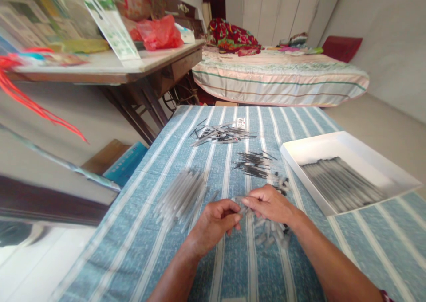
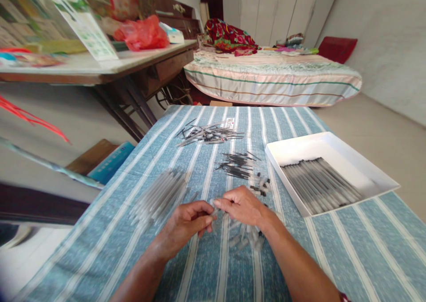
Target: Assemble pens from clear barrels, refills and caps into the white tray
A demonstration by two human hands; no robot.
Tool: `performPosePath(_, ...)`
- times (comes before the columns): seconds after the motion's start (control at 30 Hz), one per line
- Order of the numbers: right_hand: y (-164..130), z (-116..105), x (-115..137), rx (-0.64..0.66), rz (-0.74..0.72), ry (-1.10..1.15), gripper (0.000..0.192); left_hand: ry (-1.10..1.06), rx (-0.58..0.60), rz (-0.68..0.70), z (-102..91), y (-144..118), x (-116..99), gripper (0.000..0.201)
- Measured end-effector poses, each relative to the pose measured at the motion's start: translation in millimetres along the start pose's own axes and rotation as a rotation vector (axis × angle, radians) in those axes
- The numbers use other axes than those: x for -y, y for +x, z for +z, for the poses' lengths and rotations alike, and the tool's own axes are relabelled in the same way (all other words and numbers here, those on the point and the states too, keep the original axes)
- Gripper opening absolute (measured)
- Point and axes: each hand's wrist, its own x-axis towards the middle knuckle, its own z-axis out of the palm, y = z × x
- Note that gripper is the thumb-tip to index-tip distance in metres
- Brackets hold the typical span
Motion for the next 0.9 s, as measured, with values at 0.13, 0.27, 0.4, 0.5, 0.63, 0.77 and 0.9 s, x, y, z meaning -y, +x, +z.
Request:
performPosePath(0.13,-0.1,0.3,0.7,-0.021,-0.041,0.048,0.032,0.008,-0.015,0.002,-0.7,0.2,-0.8,0.017)
performPosePath(0.27,-0.3,0.6,-0.1,0.006,-0.021,0.030,0.035,0.010,-0.018,0.007,-0.6,0.4,0.1,0.015)
performPosePath(0.4,-0.5,0.1,0.2,0.008,0.025,0.056,0.039,0.013,-0.036,0.010,-0.2,0.8,0.4,0.013)
performPosePath(0.5,-0.6,0.2,0.3,0.028,0.003,0.141,0.026,0.011,-0.037,0.012,0.2,0.5,-1.1,0.012)
performPosePath(0.63,-0.5,1.1,1.0,0.001,0.015,0.057,0.044,-0.009,-0.043,0.011,1.1,-0.2,-3.6,0.013)
performPosePath(0.77,-1.0,-0.1,2.2,0.016,0.019,0.132,0.034,-0.010,-0.059,0.012,1.5,-0.3,-3.2,0.011)
performPosePath(0.9,-1.1,0.6,3.3,0.009,0.008,0.098,0.036,-0.018,-0.046,0.021,1.5,-0.1,-1.6,0.011)
